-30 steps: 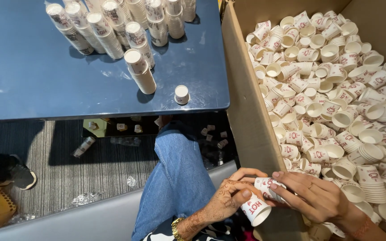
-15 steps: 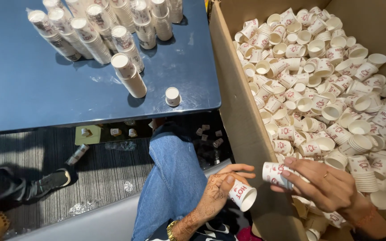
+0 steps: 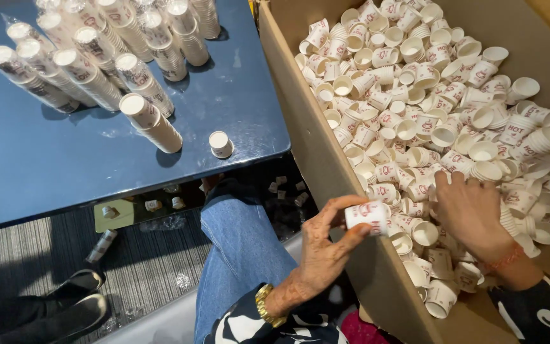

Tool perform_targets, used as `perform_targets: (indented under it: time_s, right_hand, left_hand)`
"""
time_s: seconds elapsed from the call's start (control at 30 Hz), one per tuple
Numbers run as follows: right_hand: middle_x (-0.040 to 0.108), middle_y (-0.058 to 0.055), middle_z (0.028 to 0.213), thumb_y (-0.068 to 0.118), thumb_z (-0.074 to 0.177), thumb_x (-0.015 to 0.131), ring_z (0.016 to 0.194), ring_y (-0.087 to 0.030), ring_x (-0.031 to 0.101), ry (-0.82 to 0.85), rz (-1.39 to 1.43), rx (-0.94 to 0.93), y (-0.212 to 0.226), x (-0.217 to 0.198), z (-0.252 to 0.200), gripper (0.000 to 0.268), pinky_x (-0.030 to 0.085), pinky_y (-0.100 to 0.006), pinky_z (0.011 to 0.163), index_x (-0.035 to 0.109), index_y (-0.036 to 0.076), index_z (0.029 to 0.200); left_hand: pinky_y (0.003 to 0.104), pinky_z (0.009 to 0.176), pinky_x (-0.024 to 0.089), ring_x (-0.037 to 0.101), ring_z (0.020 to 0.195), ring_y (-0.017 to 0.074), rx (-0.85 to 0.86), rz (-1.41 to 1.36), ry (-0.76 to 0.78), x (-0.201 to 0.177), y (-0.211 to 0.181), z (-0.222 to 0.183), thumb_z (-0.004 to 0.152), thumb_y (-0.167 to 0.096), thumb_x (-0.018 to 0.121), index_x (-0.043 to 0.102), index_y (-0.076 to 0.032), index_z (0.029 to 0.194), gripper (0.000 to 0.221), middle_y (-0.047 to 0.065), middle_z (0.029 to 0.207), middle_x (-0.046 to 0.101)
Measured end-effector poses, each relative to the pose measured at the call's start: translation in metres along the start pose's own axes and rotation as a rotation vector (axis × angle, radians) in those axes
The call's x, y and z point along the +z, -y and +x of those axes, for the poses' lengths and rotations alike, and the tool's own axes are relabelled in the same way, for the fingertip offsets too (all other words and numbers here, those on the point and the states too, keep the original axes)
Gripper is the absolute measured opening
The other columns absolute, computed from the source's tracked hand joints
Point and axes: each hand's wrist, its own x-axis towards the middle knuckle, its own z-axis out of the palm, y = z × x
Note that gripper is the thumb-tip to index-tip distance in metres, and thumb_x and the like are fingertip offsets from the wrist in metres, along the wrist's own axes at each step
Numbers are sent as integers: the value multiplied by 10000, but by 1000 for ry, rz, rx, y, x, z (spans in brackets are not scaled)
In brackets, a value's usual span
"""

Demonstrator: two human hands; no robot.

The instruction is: The recorder is sorting and stacking paper cups, occasionally placing them into plastic sleeves.

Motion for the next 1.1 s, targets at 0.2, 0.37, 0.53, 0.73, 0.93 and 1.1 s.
perform_targets:
  time_s: [0.2,0.37,0.53,0.73,0.93,1.1]
  right_hand:
    - [721,-96,973,311,842,717,846,-261,738,-20,49,53,6,-10,-3,562,544,-421,900,590,114,1353]
    - [734,-93,1011,206,897,695,911,-258,738,-114,2,199,3,-16,-6,526,440,-482,1111,590,129,1407]
    - [653,-162,1334,304,967,699,1182,-276,655,-317,48,183,7,-27,2,648,345,-543,1157,531,61,1543]
    - [552,-230,1465,385,1074,690,1219,-303,620,-472,28,46,0,-5,17,658,338,-475,1203,483,-2,1564]
    - [707,-159,1070,399,912,717,919,-307,714,-65,74,176,-5,12,21,553,515,-487,918,630,40,1323]
    - [708,-135,908,451,913,719,797,-291,720,79,99,159,8,49,15,372,530,-446,637,702,80,940]
  left_hand:
    - [468,1161,470,562,1365,339,297,397,81,39,17,35,1021,-188,651,578,-61,1400,406,176,1488,545]
    - [514,1226,324,389,1497,377,356,789,213,48,44,36,1011,-288,650,579,-34,1377,450,196,1615,371]
    - [500,1246,364,462,1450,355,482,817,221,38,46,28,1087,-367,608,628,-3,1332,439,180,1477,547]
    - [508,1207,363,481,1367,360,371,819,244,43,50,31,989,-372,659,679,0,1224,441,167,1349,610]
    - [495,1197,351,484,1338,342,486,865,205,44,61,27,975,-373,673,670,7,1213,448,162,1337,595]
    - [477,1194,353,483,1335,317,479,870,219,43,58,28,988,-358,681,687,-16,1197,401,134,1328,595]
